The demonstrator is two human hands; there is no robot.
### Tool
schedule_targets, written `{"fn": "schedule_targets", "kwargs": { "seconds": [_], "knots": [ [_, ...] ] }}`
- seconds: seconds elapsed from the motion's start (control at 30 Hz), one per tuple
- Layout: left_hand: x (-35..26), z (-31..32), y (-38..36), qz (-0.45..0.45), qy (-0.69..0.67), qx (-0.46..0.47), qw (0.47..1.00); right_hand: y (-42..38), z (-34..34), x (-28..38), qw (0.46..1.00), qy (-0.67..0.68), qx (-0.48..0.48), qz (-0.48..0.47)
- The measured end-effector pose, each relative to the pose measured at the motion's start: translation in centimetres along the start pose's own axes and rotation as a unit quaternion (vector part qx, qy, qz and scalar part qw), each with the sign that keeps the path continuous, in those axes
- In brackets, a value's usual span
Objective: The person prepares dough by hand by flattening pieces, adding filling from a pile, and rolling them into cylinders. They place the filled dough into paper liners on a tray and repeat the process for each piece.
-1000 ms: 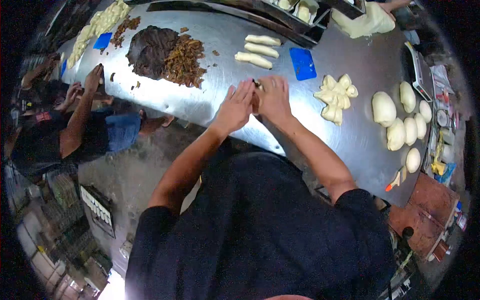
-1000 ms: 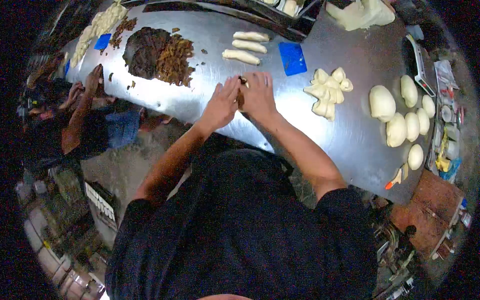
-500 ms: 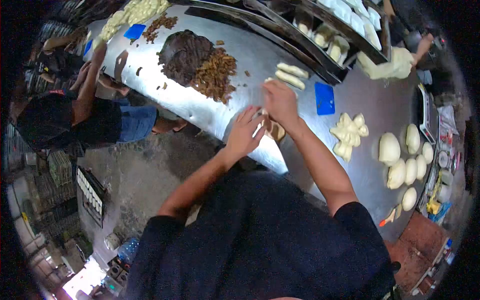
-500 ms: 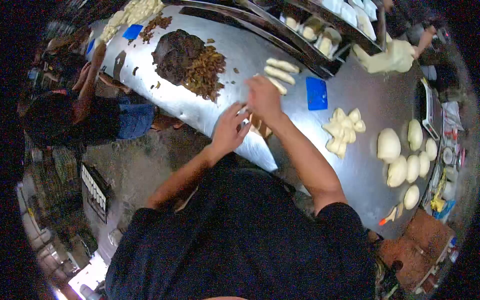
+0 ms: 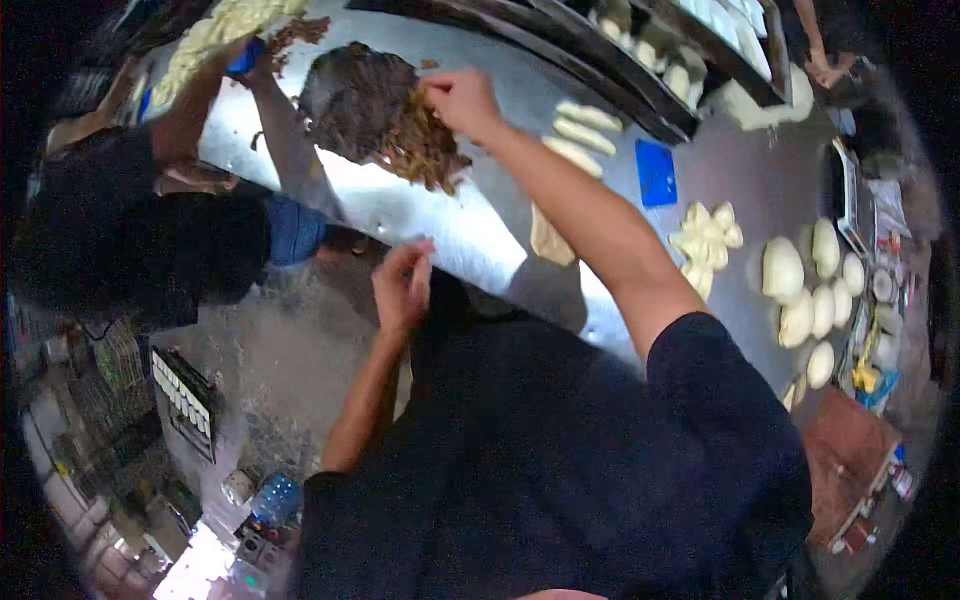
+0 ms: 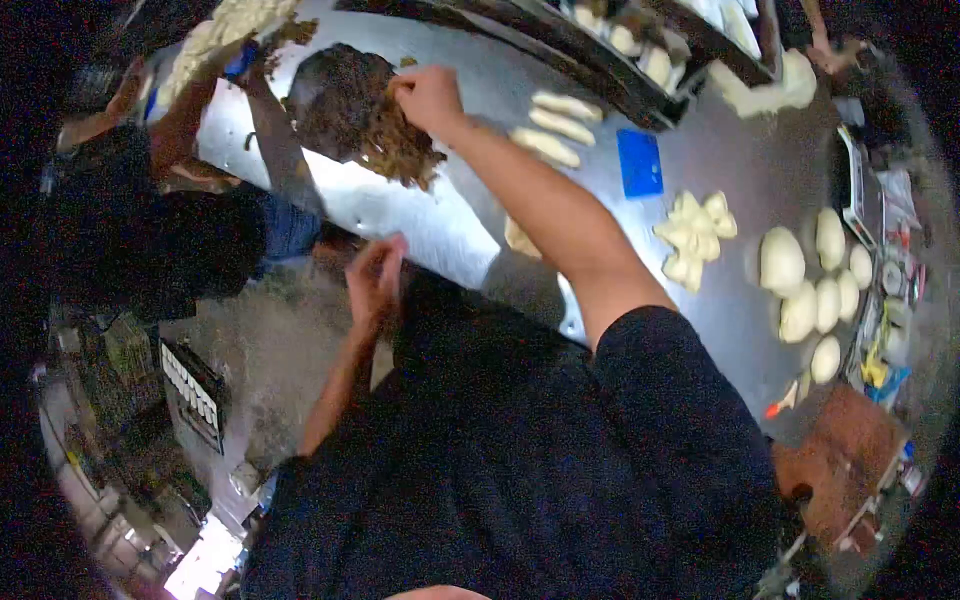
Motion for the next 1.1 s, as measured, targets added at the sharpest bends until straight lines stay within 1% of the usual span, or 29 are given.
{"fn": "schedule_targets", "kwargs": {
  "seconds": [0.03,0.07,0.13,0.17,0.2,0.23,0.27,0.33,0.4,0.43,0.47,0.5,0.53,0.57,0.6,0.67,0.7,0.73,0.77,0.8,0.83,0.87,0.9,0.93,0.97,1.0,1.03,1.07,1.1],
  "knots": [
    [0.2,0.2,0.2,-0.001,-0.051,-0.005,0.999,-1.6,-1.9,-0.8,0.965,0.167,0.054,0.196],
    [0.3,0.7,0.5,-0.001,-0.102,-0.014,0.995,-3.6,-4.0,-1.5,0.963,0.164,0.049,0.207],
    [-1.5,1.7,1.5,-0.022,-0.090,0.000,0.996,-6.8,-8.0,-2.4,0.909,0.338,0.057,0.237],
    [-1.8,2.6,1.8,-0.044,-0.118,0.005,0.992,-9.0,-10.8,-2.3,0.963,0.182,0.070,0.188],
    [-2.1,3.7,2.3,-0.065,-0.146,0.009,0.987,-11.8,-12.7,-2.0,0.988,0.021,0.079,0.134],
    [-2.6,6.7,2.8,0.015,-0.186,0.022,0.982,-15.4,-13.6,-2.2,0.976,-0.175,0.101,0.078],
    [-3.5,8.4,3.6,0.020,-0.131,0.069,0.989,-19.3,-12.9,-3.4,0.922,-0.365,0.122,0.027],
    [-5.1,12.1,5.0,0.084,0.018,0.149,0.985,-24.9,-10.5,-5.8,0.893,-0.414,0.028,-0.175],
    [-6.3,15.1,5.7,0.290,0.203,0.138,0.925,-25.2,-10.5,-4.9,0.866,-0.481,0.056,-0.126],
    [-5.9,16.3,5.8,0.245,0.264,0.221,0.906,-24.8,-10.6,-4.5,0.854,-0.503,0.081,-0.107],
    [-6.2,16.2,5.5,0.251,0.264,0.225,0.904,-24.4,-11.3,-4.0,0.854,-0.505,0.075,-0.102],
    [-6.7,16.7,5.9,0.278,0.280,0.243,0.886,-22.8,-13.0,-3.5,0.942,-0.318,0.107,-0.021],
    [-7.1,17.9,6.3,0.310,0.287,0.263,0.867,-21.8,-14.9,-4.0,0.983,-0.119,0.124,0.060],
    [-6.3,19.2,7.2,0.326,0.248,0.300,0.861,-21.6,-15.3,-4.6,0.978,-0.178,0.110,-0.004],
    [-7.8,18.8,7.4,0.275,0.197,0.343,0.876,-21.7,-15.0,-5.2,0.965,-0.227,0.105,-0.074],
    [-8.8,19.2,7.1,0.200,0.190,0.377,0.884,-20.2,-13.9,-7.7,0.970,-0.226,0.090,0.000],
    [-4.3,21.3,7.4,0.202,-0.021,0.329,0.922,-20.3,-13.6,-8.9,0.975,-0.210,0.065,-0.007],
    [-0.5,22.8,5.6,-0.010,-0.237,0.253,0.938,-21.3,-13.4,-7.7,0.989,-0.144,0.012,-0.007],
    [3.2,24.5,5.5,0.105,-0.022,0.152,0.983,-22.5,-11.9,-8.8,0.997,-0.069,0.021,-0.035],
    [1.2,22.2,4.2,0.085,0.056,0.122,0.987,-23.9,-9.2,-10.7,0.989,-0.110,0.099,-0.016],
    [-4.6,18.4,1.5,0.266,0.208,0.046,0.940,-24.3,-4.8,-6.5,0.991,-0.054,0.114,-0.049],
    [-8.7,16.7,-1.1,0.453,0.309,-0.014,0.836,-24.8,-6.8,-4.0,0.992,-0.107,0.027,-0.068],
    [-6.8,16.6,0.7,0.376,0.250,0.066,0.890,-25.1,-11.2,-3.6,0.976,-0.195,-0.065,-0.068],
    [-4.8,17.3,0.9,0.290,0.167,0.155,0.929,-26.1,-11.5,-4.0,0.938,-0.301,-0.105,-0.135],
    [-7.4,17.6,1.7,0.226,0.288,0.214,0.906,-25.9,-12.2,-3.6,0.909,-0.368,-0.133,-0.142],
    [-9.5,16.8,2.6,0.163,0.408,0.270,0.857,-25.4,-13.5,-1.2,0.928,-0.312,-0.144,-0.141],
    [-9.6,16.1,1.6,0.343,0.232,-0.012,0.910,-25.6,-13.4,-4.3,0.944,-0.231,-0.204,-0.120],
    [-12.0,15.7,1.3,0.366,0.232,-0.041,0.900,-25.5,-14.3,0.4,0.974,-0.186,-0.091,-0.091],
    [-11.1,16.5,1.3,0.365,0.220,0.074,0.901,-25.4,-12.8,-2.9,0.976,-0.180,-0.059,-0.108]
  ]
}}
Point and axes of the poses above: each hand's wrist, its own y-axis towards the middle knuckle, its own z-axis out of the palm, x = y × z, the point moved 6 cm from there along y, towards the middle knuckle, and after that the axes turned 3 degrees about z, right-handed, at the moved point
